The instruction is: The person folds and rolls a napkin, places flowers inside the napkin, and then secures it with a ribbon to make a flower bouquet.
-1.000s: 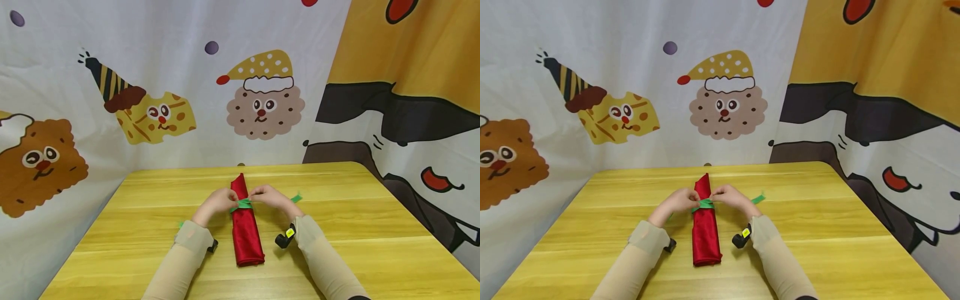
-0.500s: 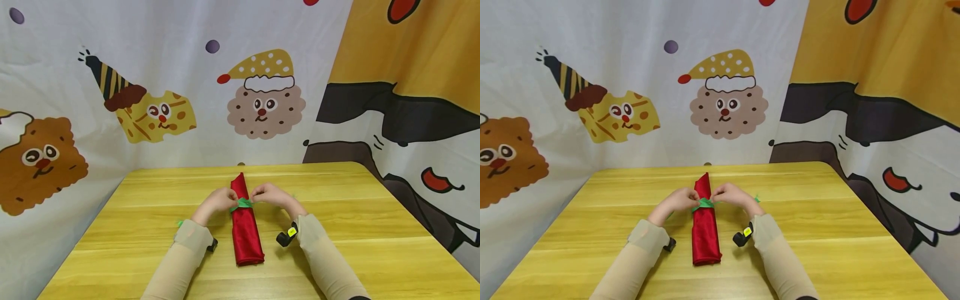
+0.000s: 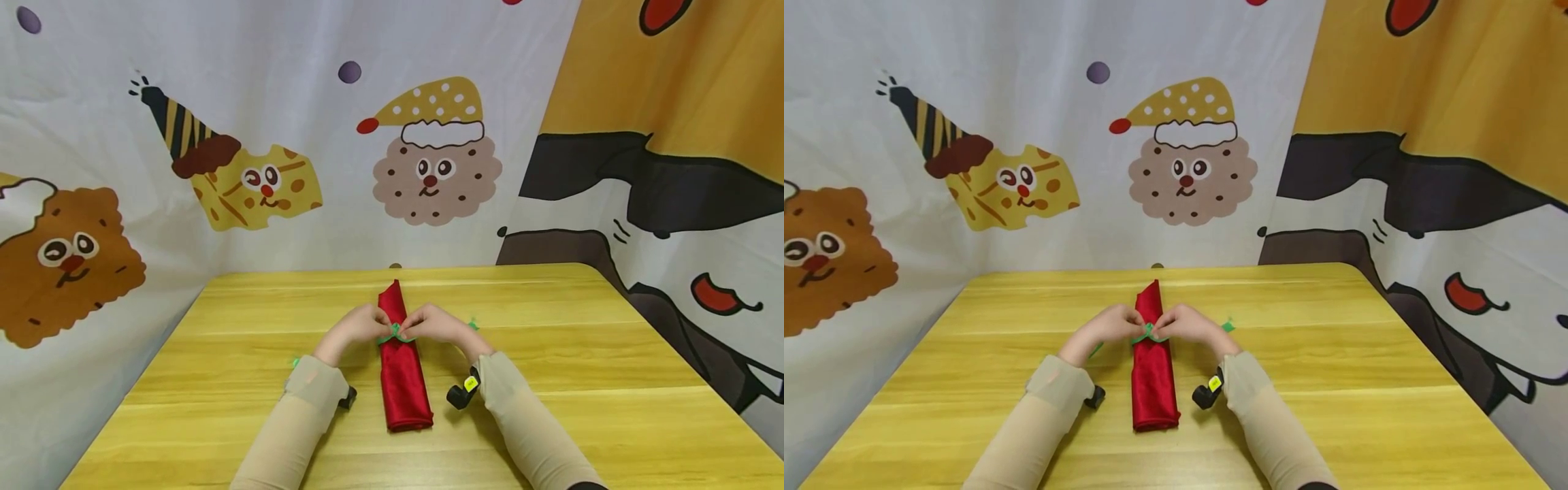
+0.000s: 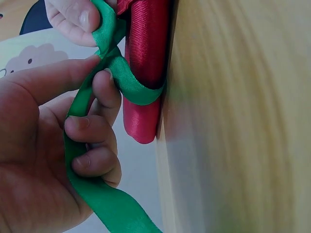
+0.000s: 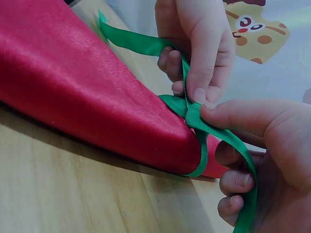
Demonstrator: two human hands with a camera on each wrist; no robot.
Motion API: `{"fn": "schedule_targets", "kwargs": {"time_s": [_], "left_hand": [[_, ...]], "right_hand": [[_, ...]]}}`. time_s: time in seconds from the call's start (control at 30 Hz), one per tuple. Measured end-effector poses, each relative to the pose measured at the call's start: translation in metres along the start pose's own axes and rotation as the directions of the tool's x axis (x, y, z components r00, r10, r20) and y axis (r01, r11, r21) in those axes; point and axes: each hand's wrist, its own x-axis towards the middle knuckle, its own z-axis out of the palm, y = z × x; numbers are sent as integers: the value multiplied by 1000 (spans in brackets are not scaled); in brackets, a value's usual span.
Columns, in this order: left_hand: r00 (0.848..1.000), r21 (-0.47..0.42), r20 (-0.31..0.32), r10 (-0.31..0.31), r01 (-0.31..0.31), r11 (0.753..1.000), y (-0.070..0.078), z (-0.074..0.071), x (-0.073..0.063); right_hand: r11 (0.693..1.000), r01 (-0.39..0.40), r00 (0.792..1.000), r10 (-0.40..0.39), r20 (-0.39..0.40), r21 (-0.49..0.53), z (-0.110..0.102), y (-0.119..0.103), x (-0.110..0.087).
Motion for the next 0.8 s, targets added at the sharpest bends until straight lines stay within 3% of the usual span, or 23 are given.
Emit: {"fn": "schedule_targets", "kwargs": {"time_s": [0.43,0.8], "left_hand": [[1000,-21,17,-7,8,1000,1,-2,-2],[1000,22,4,6,-6,1000,-1,0,0]], "right_hand": [[999,46,999,-46,8,-17,4,-6,2],[998,17,1000,-18,-15,-54,-4,0,-1]]}}
